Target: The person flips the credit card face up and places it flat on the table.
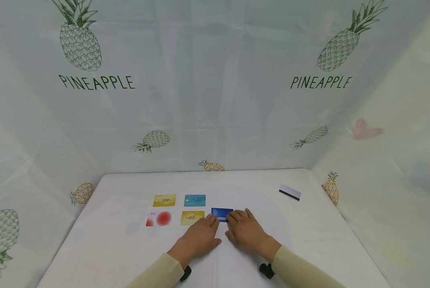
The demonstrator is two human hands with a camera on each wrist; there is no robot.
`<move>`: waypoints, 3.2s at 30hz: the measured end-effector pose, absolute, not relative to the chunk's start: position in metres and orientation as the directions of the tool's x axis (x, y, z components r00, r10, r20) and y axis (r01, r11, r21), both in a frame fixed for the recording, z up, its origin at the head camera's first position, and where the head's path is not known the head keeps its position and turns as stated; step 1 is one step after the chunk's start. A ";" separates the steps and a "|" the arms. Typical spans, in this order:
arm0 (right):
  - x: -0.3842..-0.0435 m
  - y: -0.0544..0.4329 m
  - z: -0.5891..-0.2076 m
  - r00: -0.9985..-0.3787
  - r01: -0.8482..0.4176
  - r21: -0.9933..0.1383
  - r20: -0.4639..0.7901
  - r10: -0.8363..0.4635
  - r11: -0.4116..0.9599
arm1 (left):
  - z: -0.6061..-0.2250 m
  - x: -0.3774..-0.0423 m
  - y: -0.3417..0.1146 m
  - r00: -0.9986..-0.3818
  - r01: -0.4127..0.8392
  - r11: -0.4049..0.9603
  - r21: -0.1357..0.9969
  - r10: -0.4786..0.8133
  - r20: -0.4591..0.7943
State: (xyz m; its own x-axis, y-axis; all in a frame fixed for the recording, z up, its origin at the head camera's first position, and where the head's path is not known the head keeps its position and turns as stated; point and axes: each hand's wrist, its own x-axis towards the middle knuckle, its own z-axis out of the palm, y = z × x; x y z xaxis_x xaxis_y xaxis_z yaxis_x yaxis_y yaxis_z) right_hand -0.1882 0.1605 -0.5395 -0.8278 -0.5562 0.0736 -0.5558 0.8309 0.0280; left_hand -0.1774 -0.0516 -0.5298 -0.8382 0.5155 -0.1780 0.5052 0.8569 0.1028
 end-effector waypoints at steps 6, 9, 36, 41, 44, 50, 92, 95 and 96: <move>-0.207 0.168 -0.533 -0.833 -0.537 0.009 0.148 -0.533 0.843 | -0.526 -0.176 -0.047 -0.837 0.509 0.856 0.088 0.516 -0.181; -0.215 0.169 -0.531 -0.834 -0.534 0.008 0.156 -0.529 0.845 | -0.525 -0.175 -0.045 -0.837 0.507 0.858 0.080 0.513 -0.190; -0.237 0.164 -0.534 -0.851 -0.525 -0.173 0.073 -0.521 0.833 | -0.528 -0.177 -0.048 -0.841 0.508 0.860 0.049 0.508 -0.186; -0.234 0.167 -0.537 -0.837 -0.546 -0.172 0.139 -0.529 0.820 | -0.530 -0.185 -0.050 -0.844 0.537 0.844 -0.003 0.537 0.012; -0.233 0.168 -0.538 -0.830 -0.555 -0.154 0.170 -0.532 0.817 | -0.527 -0.193 -0.051 -0.850 0.519 0.855 -0.020 0.518 0.096; -0.232 0.167 -0.543 -0.821 -0.559 -0.097 0.207 -0.532 0.824 | -0.525 -0.205 -0.049 -0.886 0.454 0.891 -0.010 0.453 0.094; -0.223 0.168 -0.539 -0.713 -0.586 0.170 0.355 -0.604 0.792 | -0.517 -0.217 -0.047 -0.872 0.461 0.887 0.003 0.453 0.185; -0.223 0.167 -0.537 -0.709 -0.589 0.177 0.354 -0.610 0.788 | -0.516 -0.216 -0.047 -0.869 0.463 0.887 -0.002 0.454 0.197; -0.223 0.167 -0.536 -0.707 -0.590 0.178 0.356 -0.611 0.787 | -0.515 -0.216 -0.047 -0.869 0.462 0.887 -0.003 0.453 0.199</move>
State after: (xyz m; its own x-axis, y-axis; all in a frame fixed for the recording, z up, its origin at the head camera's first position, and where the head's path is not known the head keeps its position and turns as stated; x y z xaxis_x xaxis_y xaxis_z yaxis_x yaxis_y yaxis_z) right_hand -0.2229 0.1673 -0.5364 -0.7073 -0.6107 0.3560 -0.5904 0.7873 0.1776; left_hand -0.2163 -0.0465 -0.5149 -0.8688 0.4533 0.1992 0.4620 0.8869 -0.0030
